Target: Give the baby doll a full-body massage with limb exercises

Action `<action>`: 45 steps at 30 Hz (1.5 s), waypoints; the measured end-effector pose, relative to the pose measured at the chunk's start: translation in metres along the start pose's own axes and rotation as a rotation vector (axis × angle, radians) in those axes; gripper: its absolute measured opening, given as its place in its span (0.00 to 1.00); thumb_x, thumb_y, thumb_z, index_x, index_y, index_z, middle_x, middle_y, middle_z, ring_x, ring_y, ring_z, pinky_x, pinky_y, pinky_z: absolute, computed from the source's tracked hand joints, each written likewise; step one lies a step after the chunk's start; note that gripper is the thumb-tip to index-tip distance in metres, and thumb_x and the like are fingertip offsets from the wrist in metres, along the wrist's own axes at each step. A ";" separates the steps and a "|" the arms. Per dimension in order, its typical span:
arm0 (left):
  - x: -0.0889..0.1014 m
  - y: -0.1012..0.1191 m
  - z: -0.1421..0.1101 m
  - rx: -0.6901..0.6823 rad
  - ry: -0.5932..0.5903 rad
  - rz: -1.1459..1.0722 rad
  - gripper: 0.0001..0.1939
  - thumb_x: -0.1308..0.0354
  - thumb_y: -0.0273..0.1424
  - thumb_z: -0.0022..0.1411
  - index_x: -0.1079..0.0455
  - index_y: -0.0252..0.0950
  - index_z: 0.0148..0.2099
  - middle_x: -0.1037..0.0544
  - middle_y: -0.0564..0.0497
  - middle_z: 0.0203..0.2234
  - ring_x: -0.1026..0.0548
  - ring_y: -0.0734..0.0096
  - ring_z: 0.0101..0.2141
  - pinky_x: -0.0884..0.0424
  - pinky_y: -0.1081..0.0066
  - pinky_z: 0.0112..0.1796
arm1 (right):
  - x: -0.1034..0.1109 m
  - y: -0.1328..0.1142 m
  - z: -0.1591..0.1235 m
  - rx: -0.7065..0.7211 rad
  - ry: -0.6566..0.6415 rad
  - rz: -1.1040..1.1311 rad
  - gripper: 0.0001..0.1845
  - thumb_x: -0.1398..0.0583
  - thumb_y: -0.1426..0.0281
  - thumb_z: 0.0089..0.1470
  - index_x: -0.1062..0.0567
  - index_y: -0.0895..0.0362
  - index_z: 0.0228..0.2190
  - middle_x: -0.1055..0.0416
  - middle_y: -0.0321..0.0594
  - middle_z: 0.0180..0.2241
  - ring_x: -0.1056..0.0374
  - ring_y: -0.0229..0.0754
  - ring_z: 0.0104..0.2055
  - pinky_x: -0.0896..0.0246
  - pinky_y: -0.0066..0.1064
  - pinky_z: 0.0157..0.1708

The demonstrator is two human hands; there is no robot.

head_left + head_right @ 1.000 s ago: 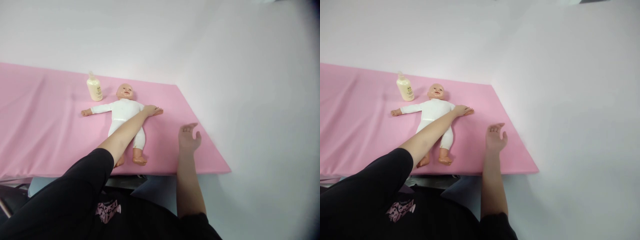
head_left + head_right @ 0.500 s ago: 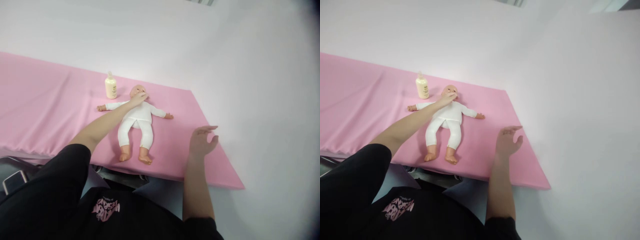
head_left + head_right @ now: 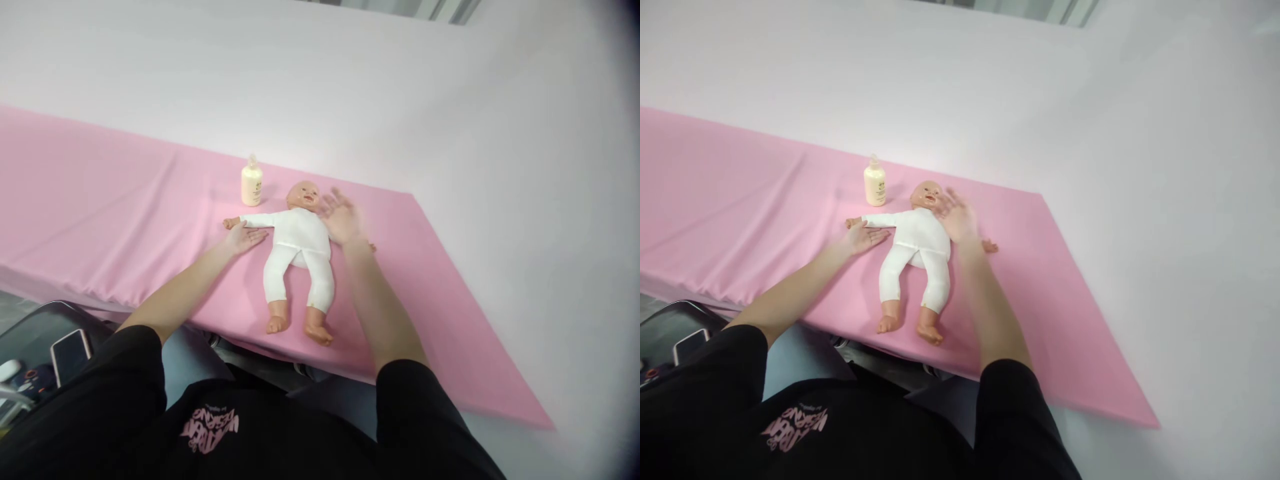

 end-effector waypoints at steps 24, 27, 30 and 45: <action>0.005 0.048 0.024 -0.580 -0.059 0.069 0.09 0.30 0.25 0.62 0.26 0.38 0.42 0.19 0.52 0.38 0.20 0.70 0.45 0.26 0.71 0.55 | -0.215 0.092 0.023 0.297 -0.398 -1.158 0.24 0.36 0.74 0.55 0.30 0.65 0.53 0.30 0.60 0.54 0.34 0.62 0.58 0.36 0.51 0.60; 0.011 0.058 0.022 -0.669 0.004 0.126 0.12 0.27 0.32 0.63 0.29 0.38 0.36 0.22 0.53 0.33 0.20 0.69 0.44 0.26 0.70 0.55 | -0.216 0.097 0.023 0.247 -0.421 -1.145 0.26 0.37 0.76 0.55 0.34 0.63 0.55 0.28 0.58 0.53 0.31 0.60 0.56 0.35 0.51 0.57; 0.014 0.062 0.020 -0.707 0.049 0.127 0.14 0.29 0.38 0.67 0.31 0.39 0.36 0.22 0.53 0.34 0.20 0.68 0.46 0.25 0.69 0.54 | -0.220 0.098 0.021 0.257 -0.478 -1.119 0.29 0.37 0.76 0.56 0.36 0.60 0.58 0.30 0.57 0.58 0.31 0.59 0.59 0.37 0.52 0.61; 0.015 0.058 0.019 -0.619 0.079 0.205 0.32 0.56 0.59 0.75 0.24 0.38 0.44 0.19 0.45 0.38 0.18 0.64 0.41 0.22 0.69 0.43 | -0.221 0.091 0.027 0.314 -0.517 -0.900 0.25 0.56 0.62 0.76 0.26 0.55 0.59 0.27 0.48 0.60 0.33 0.46 0.64 0.40 0.45 0.70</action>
Point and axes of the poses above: each hand's wrist, its own z-axis towards the middle knuckle, its own x-axis out of the back of the hand, y = z × x, the point moved 10 cm from there along z, towards the middle knuckle
